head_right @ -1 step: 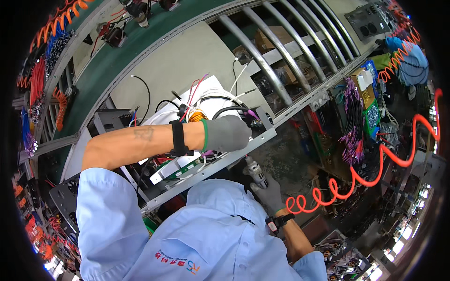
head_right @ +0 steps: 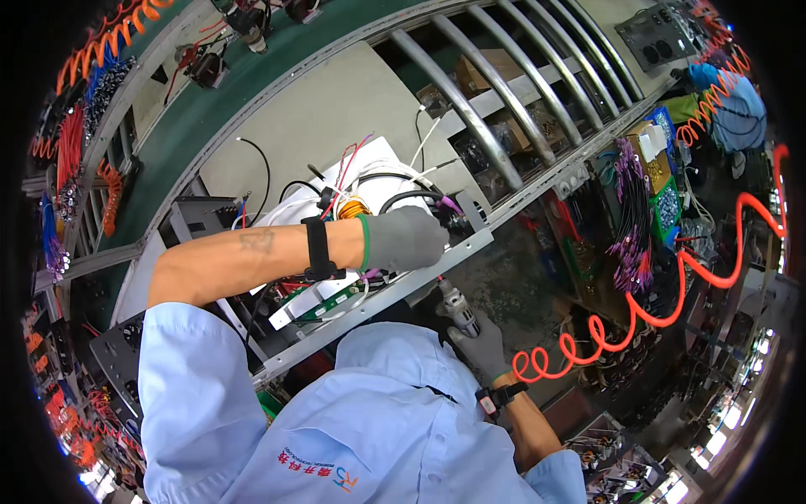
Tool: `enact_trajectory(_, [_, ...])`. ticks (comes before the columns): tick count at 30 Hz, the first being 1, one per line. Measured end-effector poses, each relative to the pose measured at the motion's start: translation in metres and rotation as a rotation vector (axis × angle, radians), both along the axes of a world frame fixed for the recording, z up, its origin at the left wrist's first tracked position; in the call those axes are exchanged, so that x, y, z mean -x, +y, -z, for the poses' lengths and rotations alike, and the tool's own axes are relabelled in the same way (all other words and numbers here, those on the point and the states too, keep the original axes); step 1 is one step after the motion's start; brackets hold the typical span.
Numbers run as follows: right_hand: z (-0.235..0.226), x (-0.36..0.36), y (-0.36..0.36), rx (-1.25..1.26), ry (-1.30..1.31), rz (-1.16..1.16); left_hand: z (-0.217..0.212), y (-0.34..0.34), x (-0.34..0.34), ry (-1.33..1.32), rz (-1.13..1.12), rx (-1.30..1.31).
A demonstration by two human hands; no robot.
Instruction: Assemble and wire electronic components inside a metal chassis on a factory conveyor line.
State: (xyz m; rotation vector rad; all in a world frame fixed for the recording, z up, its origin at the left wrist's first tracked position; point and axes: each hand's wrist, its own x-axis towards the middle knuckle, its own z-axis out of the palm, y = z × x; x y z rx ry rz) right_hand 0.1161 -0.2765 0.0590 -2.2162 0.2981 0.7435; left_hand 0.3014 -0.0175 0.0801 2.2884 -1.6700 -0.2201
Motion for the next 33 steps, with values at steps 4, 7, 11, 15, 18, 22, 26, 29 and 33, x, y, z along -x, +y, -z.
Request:
enact_trajectory(4, [0.003, -0.001, -0.004, 0.001, 0.016, -0.007, -0.004, -0.002, 0.003, -0.031, -0.022, -0.038])
enact_trajectory(7, [0.008, 0.006, -0.006, -0.017, -0.099, -0.034, -0.017, -0.004, 0.005, 0.005, -0.078, -0.132])
enact_trajectory(11, [0.006, 0.013, -0.017, -0.105, -0.104, -0.033, -0.031, -0.004, 0.016, 0.099, -0.226, -0.18])
enact_trajectory(15, [-0.005, 0.037, -0.049, -0.144, -0.086, -0.029, -0.065, 0.004, 0.029, 0.478, -0.663, 0.086])
enact_trajectory(18, [-0.025, 0.051, -0.069, -0.154, -0.118, -0.033, -0.079, -0.002, 0.049, 0.97, -0.768, 0.372])
enact_trajectory(22, [-0.054, 0.057, -0.085, -0.209, -0.163, -0.056, -0.08, -0.039, 0.103, 1.424, -0.91, 0.798])
enact_trajectory(26, [-0.073, 0.061, -0.097, -0.279, -0.145, -0.085, -0.044, -0.072, 0.145, 1.531, -1.011, 0.923])
enact_trajectory(29, [-0.076, 0.067, -0.105, -0.247, -0.145, -0.12, -0.028, -0.095, 0.167, 1.549, -1.054, 1.007])
enact_trajectory(33, [-0.071, 0.076, -0.115, -0.254, -0.237, -0.118, -0.024, -0.111, 0.184, 1.544, -1.09, 1.08])
